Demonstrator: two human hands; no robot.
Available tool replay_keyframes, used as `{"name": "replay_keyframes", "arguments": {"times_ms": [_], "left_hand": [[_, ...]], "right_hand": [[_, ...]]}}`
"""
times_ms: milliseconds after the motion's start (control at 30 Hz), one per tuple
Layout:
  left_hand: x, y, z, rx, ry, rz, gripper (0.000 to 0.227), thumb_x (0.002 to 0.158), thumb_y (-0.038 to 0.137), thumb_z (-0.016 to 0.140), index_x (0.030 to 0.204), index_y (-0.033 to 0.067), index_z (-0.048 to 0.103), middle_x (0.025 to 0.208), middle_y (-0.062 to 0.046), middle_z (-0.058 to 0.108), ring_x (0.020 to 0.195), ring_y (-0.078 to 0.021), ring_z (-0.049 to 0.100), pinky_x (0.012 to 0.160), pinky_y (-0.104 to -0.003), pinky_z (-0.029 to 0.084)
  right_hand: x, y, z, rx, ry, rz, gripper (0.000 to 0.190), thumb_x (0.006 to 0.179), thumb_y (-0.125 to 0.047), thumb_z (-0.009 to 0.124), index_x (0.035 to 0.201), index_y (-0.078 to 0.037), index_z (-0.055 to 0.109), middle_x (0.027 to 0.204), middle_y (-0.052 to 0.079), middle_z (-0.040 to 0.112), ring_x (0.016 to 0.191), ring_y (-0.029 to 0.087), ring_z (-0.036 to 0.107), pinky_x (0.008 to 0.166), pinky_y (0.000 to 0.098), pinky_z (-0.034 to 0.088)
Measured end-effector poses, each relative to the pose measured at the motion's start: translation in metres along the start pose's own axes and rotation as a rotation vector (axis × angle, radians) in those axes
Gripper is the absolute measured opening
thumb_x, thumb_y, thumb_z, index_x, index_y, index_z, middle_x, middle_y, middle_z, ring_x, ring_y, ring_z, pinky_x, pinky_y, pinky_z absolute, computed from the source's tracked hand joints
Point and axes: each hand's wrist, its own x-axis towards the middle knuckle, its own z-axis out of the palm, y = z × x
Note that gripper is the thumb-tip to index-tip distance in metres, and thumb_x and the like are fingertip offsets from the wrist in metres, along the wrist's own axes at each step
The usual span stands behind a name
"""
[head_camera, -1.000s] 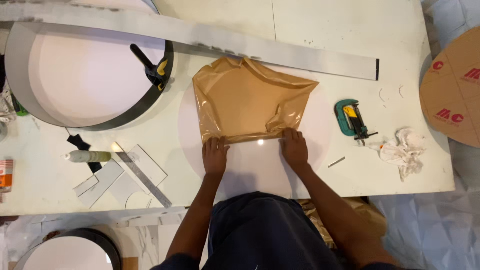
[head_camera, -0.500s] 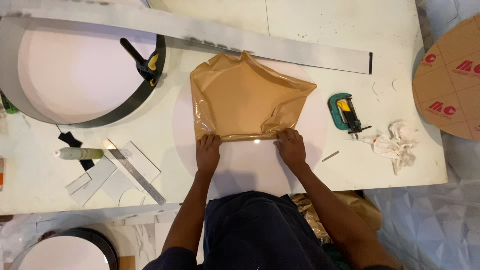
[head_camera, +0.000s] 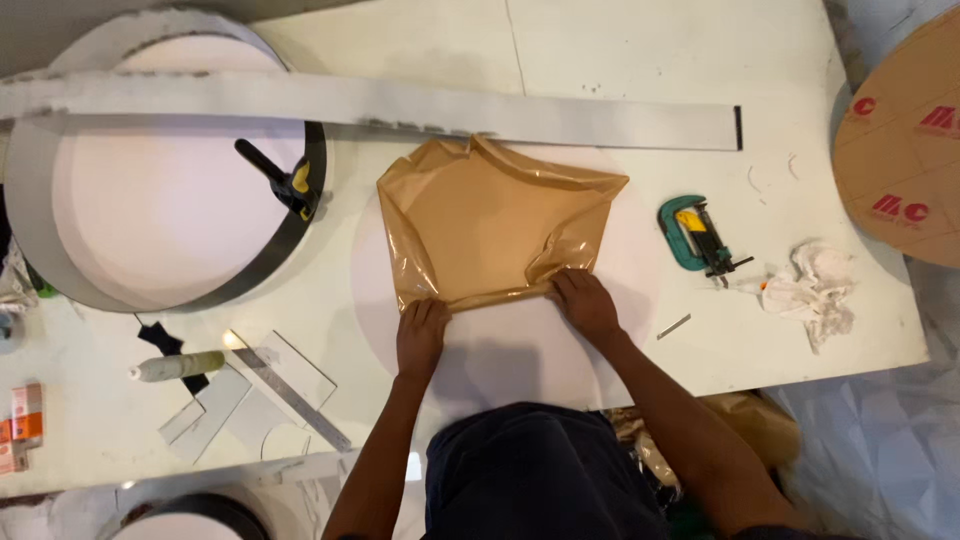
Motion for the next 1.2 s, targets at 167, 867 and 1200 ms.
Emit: {"name": "replay_keyframes", "arguments": {"times_ms": [167,867,1200], "left_hand": [[0.008,0.012,-0.004,0.100,0.034,-0.048,0.014,0.104,0.025,0.060,0.108,0.0154,0.068,0.104,-0.002,0.064,0.109,-0.0263,0.062,0.090,-0.040,0.050],[0.026,0.010,-0.006,0.061,0.178,0.025,0.036,0.096,0.039,0.070,0.115,0.0091,0.066,0.107,-0.007,0.062,0.106,-0.0267,0.063,0.103,-0.043,0.046],[0.038,0.010,-0.010,0.146,0.205,0.121,0.009,0.094,0.011,0.074,0.101,0.0086,0.069,0.097,-0.007,0.055,0.102,-0.0286,0.061,0.094,-0.045,0.048]], "right_hand": [[0.017,0.000,-0.025,0.106,-0.125,0.042,0.030,0.103,-0.038,0.060,0.119,-0.013,0.067,0.112,0.010,0.069,0.112,0.030,0.068,0.097,0.0425,0.053],[0.100,0.006,-0.070,0.320,-0.584,0.496,0.032,0.082,-0.047,0.077,0.095,-0.017,0.080,0.095,0.012,0.078,0.101,0.040,0.073,0.094,0.0519,0.056],[0.018,-0.025,-0.023,-0.102,0.213,-0.007,0.027,0.096,-0.031,0.071,0.118,-0.014,0.072,0.123,0.009,0.064,0.122,0.031,0.061,0.106,0.0432,0.047]]}}
